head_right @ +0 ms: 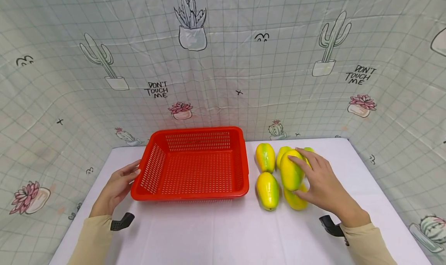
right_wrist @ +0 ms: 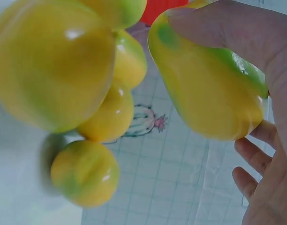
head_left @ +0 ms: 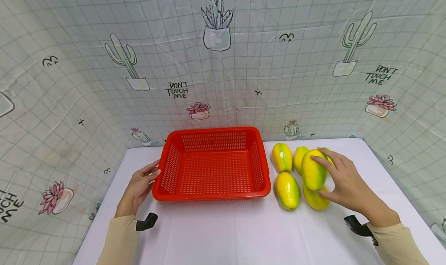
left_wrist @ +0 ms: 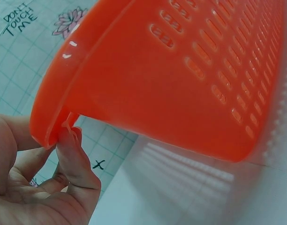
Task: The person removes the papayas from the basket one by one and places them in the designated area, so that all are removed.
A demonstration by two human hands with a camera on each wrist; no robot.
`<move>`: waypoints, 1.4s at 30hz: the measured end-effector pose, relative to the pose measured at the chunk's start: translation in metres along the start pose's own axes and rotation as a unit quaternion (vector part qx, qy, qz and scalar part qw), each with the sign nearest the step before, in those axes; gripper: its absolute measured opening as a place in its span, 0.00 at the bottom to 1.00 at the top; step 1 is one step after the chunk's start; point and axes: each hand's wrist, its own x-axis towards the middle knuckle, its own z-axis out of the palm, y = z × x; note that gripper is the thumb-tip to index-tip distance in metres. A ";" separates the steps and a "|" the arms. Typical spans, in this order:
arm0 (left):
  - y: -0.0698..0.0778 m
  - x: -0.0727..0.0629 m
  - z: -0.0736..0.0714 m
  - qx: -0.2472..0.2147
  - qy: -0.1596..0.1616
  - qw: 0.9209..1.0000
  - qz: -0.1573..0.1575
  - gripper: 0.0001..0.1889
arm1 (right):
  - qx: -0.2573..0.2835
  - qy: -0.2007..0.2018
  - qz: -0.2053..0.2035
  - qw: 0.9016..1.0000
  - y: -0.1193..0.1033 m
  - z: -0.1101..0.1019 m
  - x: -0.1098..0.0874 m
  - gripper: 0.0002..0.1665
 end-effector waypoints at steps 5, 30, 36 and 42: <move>-0.001 0.001 0.000 0.000 0.000 1.000 0.003 0.32 | 0.001 0.001 0.019 1.000 0.004 -0.003 -0.010 0.65; -0.003 0.002 0.000 -0.006 -0.001 1.000 0.005 0.31 | -0.007 0.005 0.093 0.996 0.030 -0.012 -0.058 0.71; -0.003 0.004 -0.001 -0.004 -0.001 1.000 0.003 0.31 | -0.012 0.001 0.100 0.995 0.035 -0.008 -0.067 0.72; -0.002 0.002 0.000 -0.002 0.000 1.000 0.001 0.31 | -0.007 -0.010 0.102 0.995 0.040 -0.003 -0.073 0.76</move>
